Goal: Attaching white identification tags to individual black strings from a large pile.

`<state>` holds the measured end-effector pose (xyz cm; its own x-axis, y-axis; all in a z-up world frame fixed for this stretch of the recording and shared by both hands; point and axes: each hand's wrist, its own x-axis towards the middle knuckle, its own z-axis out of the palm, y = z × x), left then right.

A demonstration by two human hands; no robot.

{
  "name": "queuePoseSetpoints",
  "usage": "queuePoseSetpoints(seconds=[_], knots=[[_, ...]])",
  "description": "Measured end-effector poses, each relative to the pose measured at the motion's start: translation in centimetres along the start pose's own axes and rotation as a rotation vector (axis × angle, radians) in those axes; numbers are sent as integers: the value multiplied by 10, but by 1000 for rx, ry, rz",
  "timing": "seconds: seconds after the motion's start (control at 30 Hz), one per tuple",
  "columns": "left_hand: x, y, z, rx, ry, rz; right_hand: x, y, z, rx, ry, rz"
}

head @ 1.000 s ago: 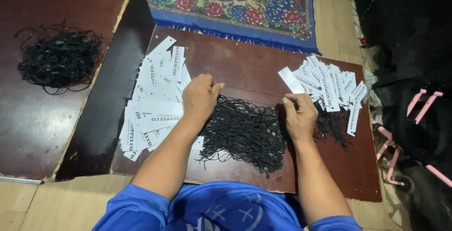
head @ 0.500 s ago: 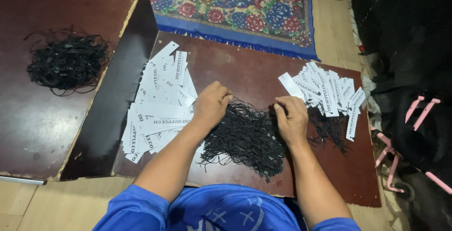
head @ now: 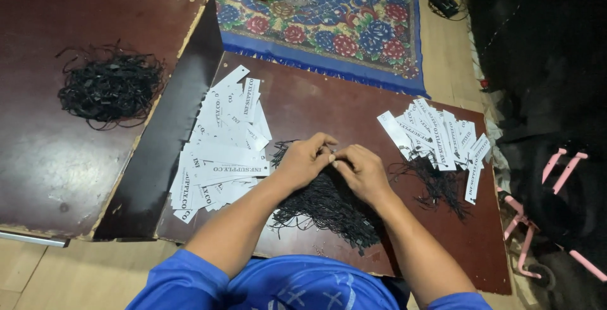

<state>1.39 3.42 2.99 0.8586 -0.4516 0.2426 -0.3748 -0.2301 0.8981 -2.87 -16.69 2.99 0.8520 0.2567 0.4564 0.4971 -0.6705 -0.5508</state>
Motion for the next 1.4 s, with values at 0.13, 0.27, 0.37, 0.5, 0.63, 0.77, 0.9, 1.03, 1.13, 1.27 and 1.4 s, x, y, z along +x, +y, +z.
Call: queuePoseSetpoints(seconds=[0.13, 0.27, 0.37, 0.5, 0.63, 0.77, 0.9, 1.03, 1.13, 1.27, 1.4], knots=[[1, 2, -2, 8, 8, 1, 0, 11, 3, 15, -31, -24], [1, -2, 0, 48, 26, 52, -2, 14, 7, -64, -5, -92], [1, -6, 4, 103, 76, 110, 2, 5, 7, 4, 25, -96], [-1, -9, 8, 98, 104, 148, 2, 5, 6, 36, 32, -72], [4, -13, 2, 187, 223, 197, 1, -5, 2, 35, 55, -51], [18, -30, -33, 720, 542, 144, 2, -10, -7, 141, 188, 69], [32, -24, -62, 1006, 500, -210, 2, -10, -14, 205, 258, 131], [45, -24, -92, 1020, 489, -350, 2, -6, -14, 192, 302, 121], [47, -50, -96, 972, 522, -416, 0, -3, -11, 168, 297, 156], [41, -75, -100, 1065, 579, -348, 1, 0, -5, 185, 268, 183], [37, -72, -105, 1023, 533, -428, 2, 0, -4, 201, 264, 204]])
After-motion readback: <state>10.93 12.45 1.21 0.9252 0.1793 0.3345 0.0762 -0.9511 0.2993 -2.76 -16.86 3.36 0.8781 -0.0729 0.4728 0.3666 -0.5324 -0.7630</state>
